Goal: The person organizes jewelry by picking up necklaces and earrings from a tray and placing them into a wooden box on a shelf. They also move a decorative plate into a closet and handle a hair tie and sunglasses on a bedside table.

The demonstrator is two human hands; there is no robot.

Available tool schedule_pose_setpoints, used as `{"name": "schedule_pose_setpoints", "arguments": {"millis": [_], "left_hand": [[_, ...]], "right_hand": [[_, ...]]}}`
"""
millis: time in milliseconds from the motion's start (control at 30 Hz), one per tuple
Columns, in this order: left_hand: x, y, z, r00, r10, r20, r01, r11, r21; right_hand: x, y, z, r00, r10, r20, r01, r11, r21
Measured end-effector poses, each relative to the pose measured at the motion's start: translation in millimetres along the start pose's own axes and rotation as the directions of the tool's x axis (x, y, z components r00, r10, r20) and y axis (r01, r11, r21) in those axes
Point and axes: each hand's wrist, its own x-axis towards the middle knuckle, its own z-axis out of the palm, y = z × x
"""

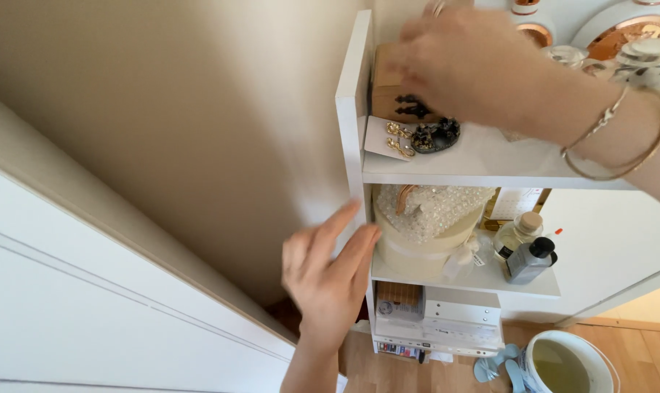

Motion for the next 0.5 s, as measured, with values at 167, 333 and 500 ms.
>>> {"name": "schedule_pose_setpoints", "arguments": {"millis": [167,333,500], "left_hand": [[29.7,-12.8,33.6,0.967,0.240,0.087,-0.252,0.950,0.184],[37.7,-20.0,49.5,0.940,0.245,0.236,-0.296,0.932,0.211],[40.0,-22.4,53.4,0.954,0.191,0.232,-0.242,0.947,0.214]], "right_hand": [[1.4,8.3,-6.4,0.990,-0.061,0.125,0.084,0.978,-0.190],[6.9,15.6,0.6,0.957,-0.209,0.203,0.247,0.951,-0.184],[11.4,26.4,5.3,0.900,-0.398,0.179,0.420,0.901,-0.108]]}}
